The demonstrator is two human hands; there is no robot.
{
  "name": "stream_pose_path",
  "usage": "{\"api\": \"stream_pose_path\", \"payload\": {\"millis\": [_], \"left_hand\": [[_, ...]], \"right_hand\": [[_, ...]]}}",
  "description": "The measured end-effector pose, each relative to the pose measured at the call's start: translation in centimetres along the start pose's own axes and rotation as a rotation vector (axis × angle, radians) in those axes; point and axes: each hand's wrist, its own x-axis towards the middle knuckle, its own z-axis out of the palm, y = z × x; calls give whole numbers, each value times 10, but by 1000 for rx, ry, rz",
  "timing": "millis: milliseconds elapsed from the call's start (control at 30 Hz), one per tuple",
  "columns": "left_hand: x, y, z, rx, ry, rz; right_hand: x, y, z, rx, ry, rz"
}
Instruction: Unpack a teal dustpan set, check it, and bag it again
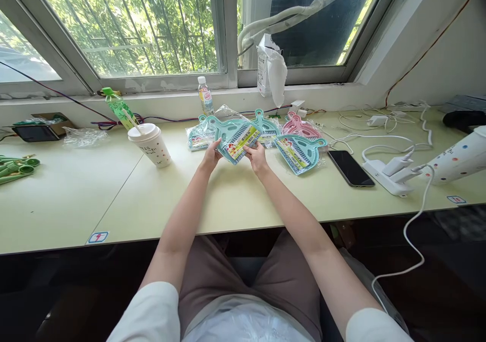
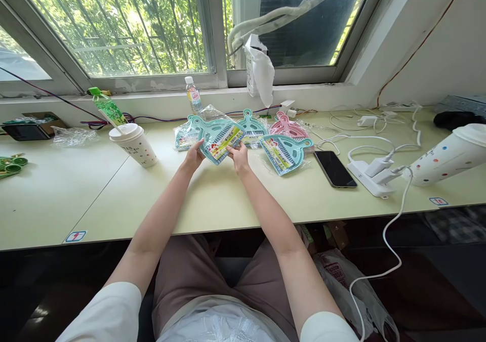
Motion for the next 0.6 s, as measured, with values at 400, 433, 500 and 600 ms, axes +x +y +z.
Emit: {"api": "stream_pose_path", "payload": {"millis": [400,433,500,600], "left_hand": [[-13,-12,23,75,-105,22],[-14,-13,25,64,-97,25],[-16,-15,28,49,-89,29],[-19,-15,34,35,-73,47]], "right_hand": [[5,3,-5,-22,41,-40],[5,2,-5,-27,38,-46],[4,0,-4,-40,33,-64],[2,-5,-3,-53,25,-87]]}}
